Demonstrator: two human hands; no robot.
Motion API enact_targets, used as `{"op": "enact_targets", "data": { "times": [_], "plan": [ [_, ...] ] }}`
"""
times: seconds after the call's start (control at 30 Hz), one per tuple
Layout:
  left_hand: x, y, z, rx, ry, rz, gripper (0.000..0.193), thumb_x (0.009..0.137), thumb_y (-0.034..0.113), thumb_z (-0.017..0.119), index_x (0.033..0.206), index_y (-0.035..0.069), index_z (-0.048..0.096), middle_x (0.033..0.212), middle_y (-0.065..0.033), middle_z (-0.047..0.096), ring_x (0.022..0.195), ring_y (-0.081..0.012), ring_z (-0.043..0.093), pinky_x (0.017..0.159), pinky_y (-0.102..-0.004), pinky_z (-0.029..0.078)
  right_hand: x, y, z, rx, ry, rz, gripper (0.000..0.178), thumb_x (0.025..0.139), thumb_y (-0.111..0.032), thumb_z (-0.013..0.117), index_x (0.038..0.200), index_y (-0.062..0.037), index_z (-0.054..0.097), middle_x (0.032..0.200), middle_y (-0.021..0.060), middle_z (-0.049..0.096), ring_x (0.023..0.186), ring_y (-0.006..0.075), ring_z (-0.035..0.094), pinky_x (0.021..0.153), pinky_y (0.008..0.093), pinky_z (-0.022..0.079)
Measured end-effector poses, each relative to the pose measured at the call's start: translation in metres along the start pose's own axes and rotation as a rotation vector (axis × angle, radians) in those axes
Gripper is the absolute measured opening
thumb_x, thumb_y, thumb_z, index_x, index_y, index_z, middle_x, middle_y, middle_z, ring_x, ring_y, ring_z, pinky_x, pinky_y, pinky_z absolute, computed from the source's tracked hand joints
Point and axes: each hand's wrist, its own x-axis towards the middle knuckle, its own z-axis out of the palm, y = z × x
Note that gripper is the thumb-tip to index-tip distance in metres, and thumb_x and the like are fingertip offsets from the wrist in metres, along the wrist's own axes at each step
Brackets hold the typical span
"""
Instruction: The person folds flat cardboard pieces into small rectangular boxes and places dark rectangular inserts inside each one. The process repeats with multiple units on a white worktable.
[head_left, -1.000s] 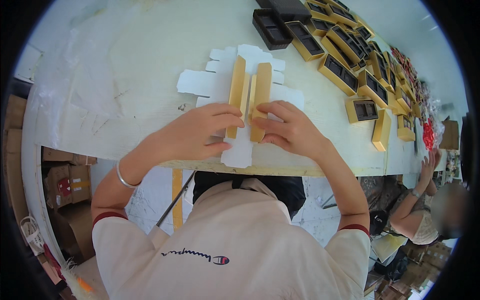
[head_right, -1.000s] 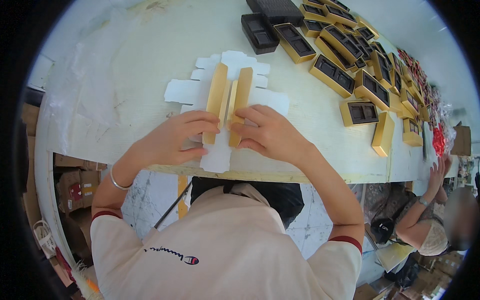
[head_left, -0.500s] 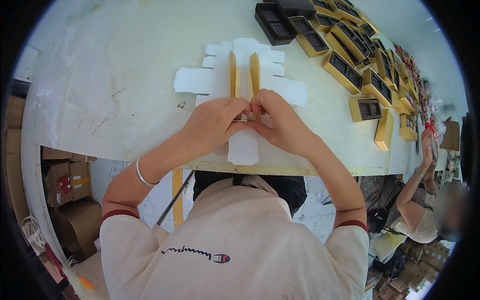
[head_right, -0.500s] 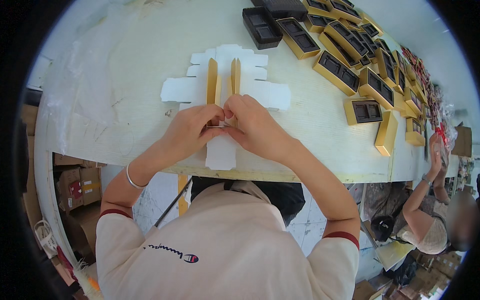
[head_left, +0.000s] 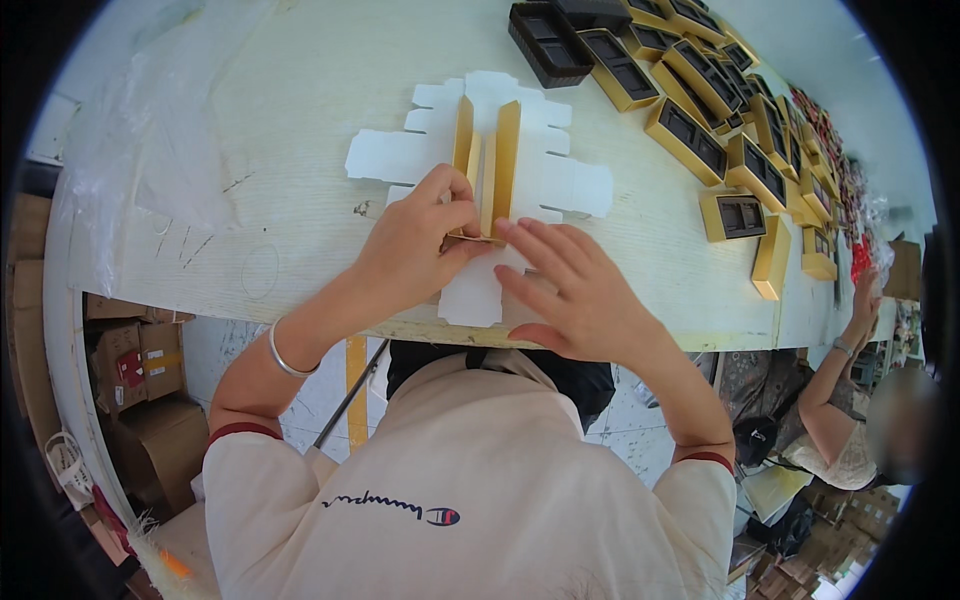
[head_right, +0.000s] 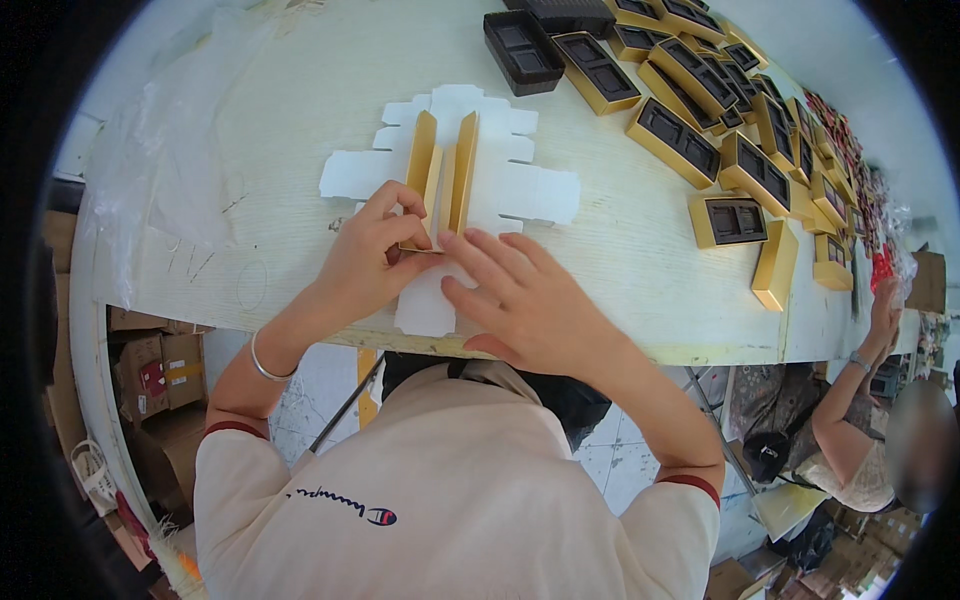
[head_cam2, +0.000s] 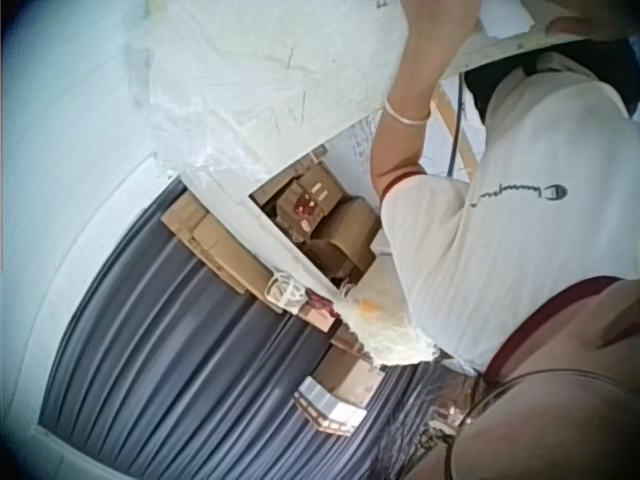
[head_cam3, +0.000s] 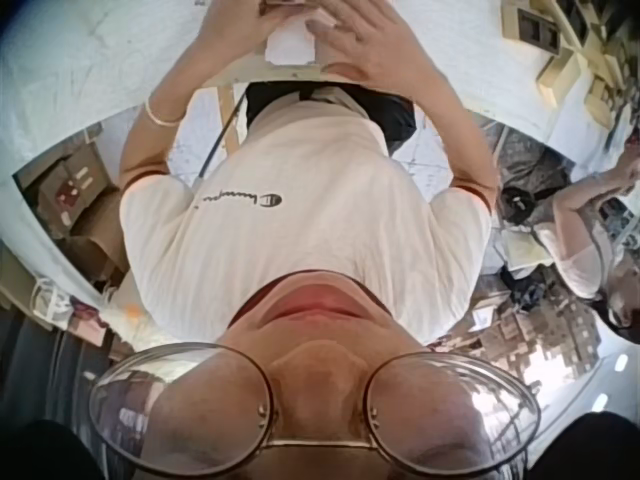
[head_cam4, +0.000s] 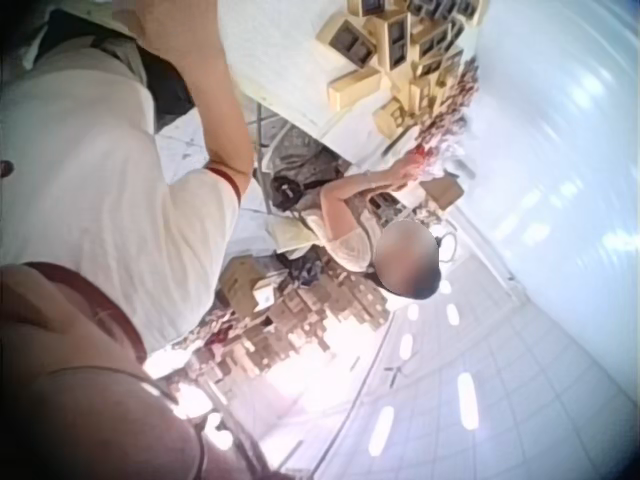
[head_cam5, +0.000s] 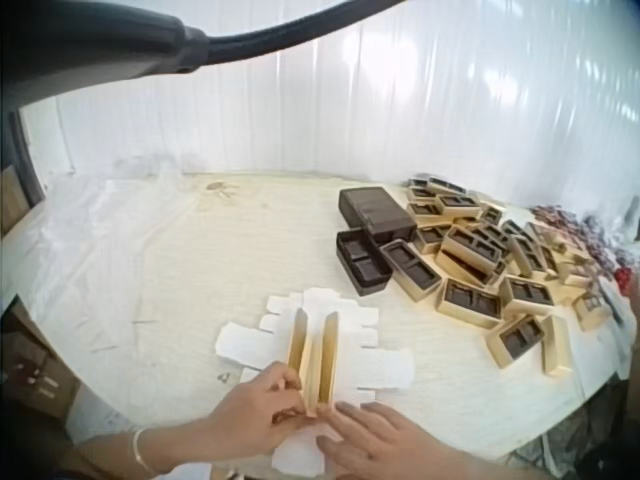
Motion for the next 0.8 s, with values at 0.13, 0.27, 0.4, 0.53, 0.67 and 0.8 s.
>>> {"op": "enact_targets", "data": {
  "times": [0.13,0.27,0.4,0.53,0.67,0.8],
  "plan": [
    [0.006,-0.010,-0.002,-0.043,-0.065,0.035,0.013,0.076,0.004,0.072,0.077,0.000,0.060,0.082,-0.0051,0.050,0.059,-0.0122,0.050,0.053,-0.0247,0.042,0.005,-0.002,0.018,-0.070,0.101,-0.006,0.049,0.066,-0.018,0.078,0.108,-0.0078,0.055,0.129,0.0142,0.052,0.119,0.0306,0.050,0.096,0.0408,0.043],
    [0.012,-0.020,-0.014,-0.202,-0.215,0.063,0.023,0.086,0.017,0.067,0.076,-0.001,0.055,0.080,-0.0079,0.048,0.063,-0.0172,0.050,0.057,-0.0278,0.042,0.018,0.014,0.028,0.242,0.376,0.159,0.035,0.072,-0.009,0.075,0.101,-0.0057,0.056,0.101,0.0112,0.060,0.097,0.0272,0.057,0.079,0.0376,0.048],
    [0.013,-0.022,-0.022,-0.413,-0.303,-0.154,0.025,0.092,0.024,0.061,0.097,0.000,0.055,0.087,-0.0074,0.052,0.066,-0.0146,0.049,0.059,-0.0267,0.040,0.041,0.018,0.033,0.461,0.522,0.385,0.027,0.073,-0.001,0.073,0.096,-0.0032,0.058,0.093,0.0100,0.056,0.082,0.0248,0.056,0.062,0.0327,0.047],
    [0.008,-0.013,-0.009,-0.313,-0.148,-0.145,0.032,0.092,0.018,0.062,0.115,0.002,0.048,0.106,-0.0073,0.053,0.072,-0.0119,0.051,0.061,-0.0258,0.042,0.043,0.021,0.033,-0.012,0.506,0.173,0.027,0.073,-0.005,0.069,0.098,-0.0042,0.060,0.103,0.0093,0.054,0.088,0.0246,0.055,0.069,0.0352,0.045],
    [0.003,-0.008,0.000,-0.190,0.100,0.088,0.027,0.086,0.011,0.067,0.108,0.004,0.052,0.107,-0.0093,0.054,0.075,-0.0148,0.056,0.061,-0.0280,0.046,0.034,0.021,0.027,-0.236,0.319,0.080,0.025,0.072,-0.009,0.063,0.097,-0.0048,0.061,0.106,0.0093,0.055,0.096,0.0231,0.053,0.077,0.0346,0.041],
    [-0.009,-0.008,0.007,0.216,0.116,0.176,0.019,0.082,0.010,0.068,0.097,0.004,0.058,0.098,-0.0095,0.056,0.077,-0.0227,0.059,0.063,-0.0330,0.048,0.029,0.018,0.029,-0.248,0.208,0.067,0.018,0.073,-0.008,0.062,0.091,-0.0051,0.062,0.096,0.0064,0.055,0.093,0.0200,0.052,0.073,0.0323,0.037]
  ]
}}
